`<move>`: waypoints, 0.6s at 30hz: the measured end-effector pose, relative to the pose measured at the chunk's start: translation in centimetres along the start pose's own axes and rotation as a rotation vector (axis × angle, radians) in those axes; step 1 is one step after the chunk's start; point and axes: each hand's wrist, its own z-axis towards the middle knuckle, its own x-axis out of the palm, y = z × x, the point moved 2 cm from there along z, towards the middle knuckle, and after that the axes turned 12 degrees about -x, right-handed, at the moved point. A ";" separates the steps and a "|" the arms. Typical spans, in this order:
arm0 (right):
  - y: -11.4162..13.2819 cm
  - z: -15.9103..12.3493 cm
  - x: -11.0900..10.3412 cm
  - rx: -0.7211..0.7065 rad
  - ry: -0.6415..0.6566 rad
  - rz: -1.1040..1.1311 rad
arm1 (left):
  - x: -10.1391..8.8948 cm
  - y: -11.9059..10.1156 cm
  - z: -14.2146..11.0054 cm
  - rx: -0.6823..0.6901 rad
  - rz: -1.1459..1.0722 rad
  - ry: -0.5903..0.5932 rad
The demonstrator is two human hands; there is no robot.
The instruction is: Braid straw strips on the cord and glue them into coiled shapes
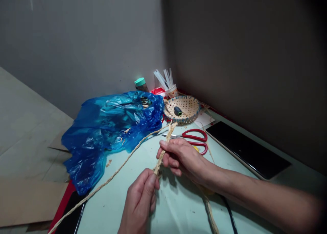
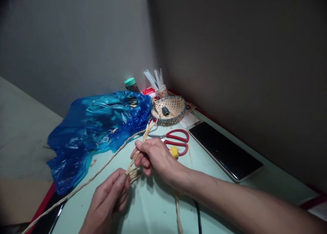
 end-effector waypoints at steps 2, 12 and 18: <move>0.1 0.1 0.0 -0.021 0.013 -0.010 | 0.0 -0.2 -0.1 0.011 -0.059 0.010; 5.3 1.0 -1.3 -0.153 0.117 -0.643 | -1.6 -0.8 0.6 -0.022 -0.289 0.002; 7.0 0.3 -5.6 -0.230 0.144 -1.464 | -2.4 -1.3 0.8 0.020 -0.314 -0.059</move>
